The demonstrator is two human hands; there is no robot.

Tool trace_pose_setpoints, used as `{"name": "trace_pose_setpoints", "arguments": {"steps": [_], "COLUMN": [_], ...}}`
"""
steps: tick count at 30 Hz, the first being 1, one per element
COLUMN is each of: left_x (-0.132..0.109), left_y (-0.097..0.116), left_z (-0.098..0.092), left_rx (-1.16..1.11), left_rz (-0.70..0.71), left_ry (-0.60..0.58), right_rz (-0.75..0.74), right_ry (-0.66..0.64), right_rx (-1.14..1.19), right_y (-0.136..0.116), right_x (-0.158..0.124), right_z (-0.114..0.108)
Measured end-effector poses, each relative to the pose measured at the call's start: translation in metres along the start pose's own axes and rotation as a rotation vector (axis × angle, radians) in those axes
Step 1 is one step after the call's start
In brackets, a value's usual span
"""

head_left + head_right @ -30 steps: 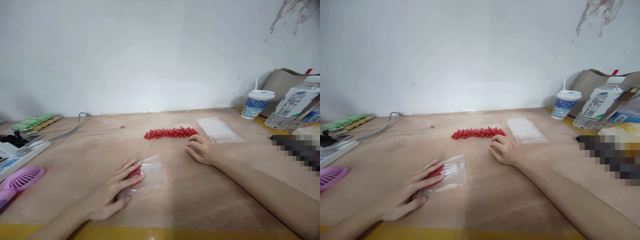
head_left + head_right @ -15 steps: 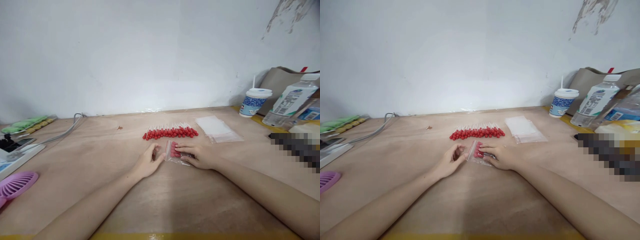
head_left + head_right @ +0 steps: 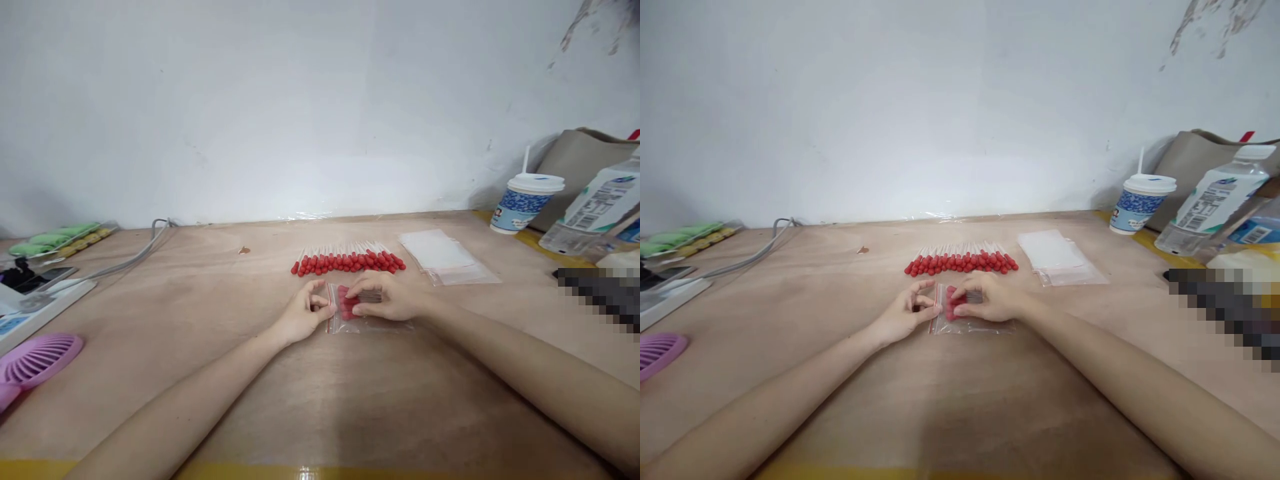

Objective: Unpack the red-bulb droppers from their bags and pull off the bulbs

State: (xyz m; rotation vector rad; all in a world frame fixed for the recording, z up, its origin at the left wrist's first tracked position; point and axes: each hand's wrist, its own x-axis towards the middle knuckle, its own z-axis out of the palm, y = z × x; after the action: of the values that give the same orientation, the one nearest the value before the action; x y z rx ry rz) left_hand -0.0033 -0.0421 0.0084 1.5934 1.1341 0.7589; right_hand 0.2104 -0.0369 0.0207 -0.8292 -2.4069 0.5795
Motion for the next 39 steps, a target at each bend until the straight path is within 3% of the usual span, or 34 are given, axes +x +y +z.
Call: {"name": "trace_pose_setpoints", "arguments": {"steps": [3,6,11,18,39], "left_x": [-0.002,-0.002,0.004,0.007,0.004], "left_y": [-0.002,-0.007,-0.013,-0.013,-0.011], "left_z": [-0.002,-0.003,-0.007,-0.01,-0.01], "left_rx": [0.004,0.044,0.066,0.052,0.064], "left_rz": [0.021,0.088,0.117,0.128,0.166], "left_ry": [0.002,0.029,0.062,0.02,0.019], "right_rz": [0.042,0.045,0.037,-0.023,-0.022], "right_ry": [0.186,0.263,0.272,0.305,0.29], "right_rx": [-0.124,-0.133,-0.084,-0.104,-0.112], "right_y": [-0.011,-0.014,-0.005,-0.004,-0.005], "right_x": [0.011,0.015,0.011,0.01,0.009], "right_z": [0.014,0.029,0.038,0.04,0.039]}}
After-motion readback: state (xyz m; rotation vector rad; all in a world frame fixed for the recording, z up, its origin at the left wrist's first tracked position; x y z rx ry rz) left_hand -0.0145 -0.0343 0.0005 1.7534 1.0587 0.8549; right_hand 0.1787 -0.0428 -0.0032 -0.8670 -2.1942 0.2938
